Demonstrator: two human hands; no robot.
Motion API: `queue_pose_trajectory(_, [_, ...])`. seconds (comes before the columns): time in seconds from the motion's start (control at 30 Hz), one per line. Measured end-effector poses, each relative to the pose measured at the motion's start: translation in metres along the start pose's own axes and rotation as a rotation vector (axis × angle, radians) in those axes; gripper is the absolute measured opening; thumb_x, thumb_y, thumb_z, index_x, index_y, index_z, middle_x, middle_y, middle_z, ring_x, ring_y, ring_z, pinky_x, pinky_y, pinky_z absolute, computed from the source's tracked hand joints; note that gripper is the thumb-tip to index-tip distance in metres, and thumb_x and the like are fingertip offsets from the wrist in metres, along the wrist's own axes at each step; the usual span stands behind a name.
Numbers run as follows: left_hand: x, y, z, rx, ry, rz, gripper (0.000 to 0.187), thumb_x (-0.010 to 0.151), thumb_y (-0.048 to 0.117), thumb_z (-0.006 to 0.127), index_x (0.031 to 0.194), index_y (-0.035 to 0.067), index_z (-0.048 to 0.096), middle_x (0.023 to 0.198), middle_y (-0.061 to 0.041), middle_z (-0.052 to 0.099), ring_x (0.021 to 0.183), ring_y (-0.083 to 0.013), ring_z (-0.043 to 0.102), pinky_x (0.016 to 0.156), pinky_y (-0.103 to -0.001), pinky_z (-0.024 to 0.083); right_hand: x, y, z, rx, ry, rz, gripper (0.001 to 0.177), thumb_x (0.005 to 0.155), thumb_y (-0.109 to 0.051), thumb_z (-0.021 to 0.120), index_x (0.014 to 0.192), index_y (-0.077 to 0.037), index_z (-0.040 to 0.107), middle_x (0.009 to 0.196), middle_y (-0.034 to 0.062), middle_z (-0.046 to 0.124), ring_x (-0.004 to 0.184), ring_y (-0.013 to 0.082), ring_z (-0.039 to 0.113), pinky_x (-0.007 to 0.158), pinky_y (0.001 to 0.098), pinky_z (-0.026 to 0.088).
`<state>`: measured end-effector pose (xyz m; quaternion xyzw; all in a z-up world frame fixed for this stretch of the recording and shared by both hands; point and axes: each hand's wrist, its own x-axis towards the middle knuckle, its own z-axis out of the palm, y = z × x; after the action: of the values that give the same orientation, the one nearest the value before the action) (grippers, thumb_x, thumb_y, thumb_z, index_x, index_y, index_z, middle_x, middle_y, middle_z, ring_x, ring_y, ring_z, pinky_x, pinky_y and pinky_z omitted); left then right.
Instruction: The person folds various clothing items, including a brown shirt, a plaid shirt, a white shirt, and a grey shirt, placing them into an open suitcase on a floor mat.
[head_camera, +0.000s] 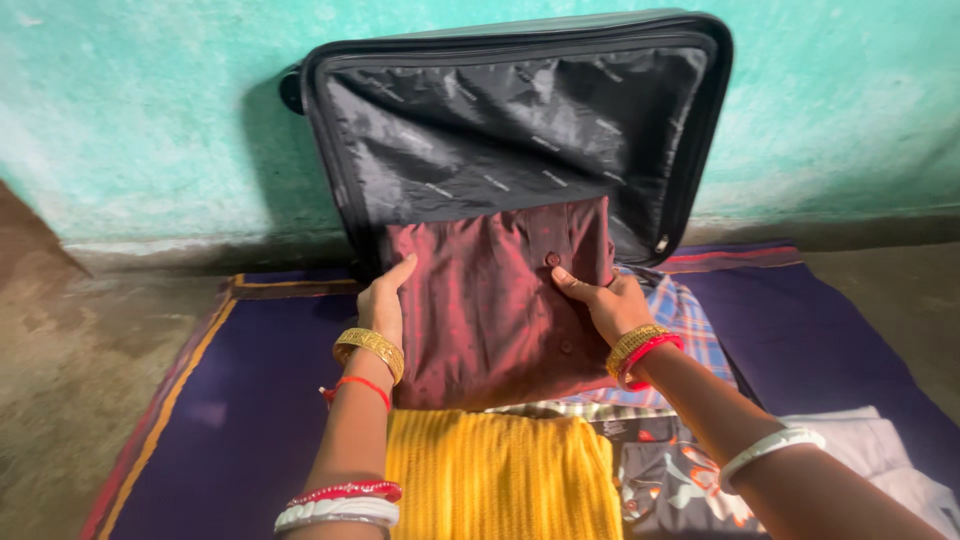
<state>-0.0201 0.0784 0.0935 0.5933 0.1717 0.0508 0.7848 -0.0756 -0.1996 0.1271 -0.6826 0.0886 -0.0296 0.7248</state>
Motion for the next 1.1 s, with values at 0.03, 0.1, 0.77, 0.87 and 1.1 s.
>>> queue_pose_trajectory(0.03, [0.005, -0.002, -0.008, 0.045, -0.005, 0.009, 0.076, 0.073, 0.044, 0.079, 0.133, -0.002, 0.066, 0.139, -0.013, 0.063, 0.127, -0.0239, 0.057, 0.107, -0.035, 0.039, 0.003, 0.004, 0.007, 0.011, -0.018, -0.037, 0.049, 0.079, -0.032, 0.083, 0.107, 0.008, 0.074, 0.093, 0.0142, 0.077, 0.071, 0.0189, 0.070, 0.067, 0.0367, 0.057])
queue_pose_trajectory(0.1, [0.011, -0.009, -0.025, 0.135, -0.016, 0.023, 0.078, 0.073, 0.045, 0.078, 0.133, -0.003, 0.066, 0.142, -0.015, 0.061, 0.131, -0.0240, 0.055, 0.109, -0.035, 0.037, 0.009, 0.017, 0.020, 0.032, -0.054, -0.110, 0.055, 0.078, -0.034, 0.082, 0.114, 0.006, 0.072, 0.100, 0.0145, 0.078, 0.080, 0.0190, 0.072, 0.074, 0.0347, 0.059])
queue_pose_trajectory(0.77, [-0.011, -0.037, -0.020, 1.083, 0.309, 0.225, 0.068, 0.078, 0.017, 0.074, 0.140, 0.022, 0.046, 0.124, -0.019, 0.067, 0.111, -0.0441, 0.065, 0.094, -0.055, 0.051, 0.031, 0.063, 0.035, -0.896, 0.017, -0.052, 0.076, 0.091, -0.067, 0.055, 0.127, 0.001, 0.062, 0.122, 0.0291, 0.068, 0.118, 0.0420, 0.064, 0.102, 0.0478, 0.049])
queue_pose_trajectory(0.87, [-0.004, -0.042, -0.022, 1.173, 0.320, 0.134, 0.070, 0.082, 0.021, 0.076, 0.143, 0.015, 0.043, 0.129, -0.021, 0.065, 0.115, -0.0421, 0.066, 0.097, -0.053, 0.052, 0.018, 0.054, 0.037, -0.941, -0.038, -0.107, 0.074, 0.096, -0.067, 0.041, 0.126, -0.004, 0.065, 0.119, 0.0279, 0.069, 0.117, 0.0440, 0.063, 0.100, 0.0511, 0.048])
queue_pose_trajectory(1.1, [-0.031, -0.044, 0.016, 1.284, 0.333, 0.544, 0.098, 0.085, 0.062, 0.066, 0.158, 0.018, 0.018, 0.161, -0.025, 0.022, 0.149, -0.0458, 0.016, 0.113, -0.069, 0.012, -0.009, 0.045, -0.007, -1.176, -0.293, -0.705, 0.074, 0.101, -0.059, 0.036, 0.140, 0.003, 0.050, 0.151, 0.0199, 0.049, 0.138, 0.0344, 0.048, 0.115, 0.0469, 0.037])
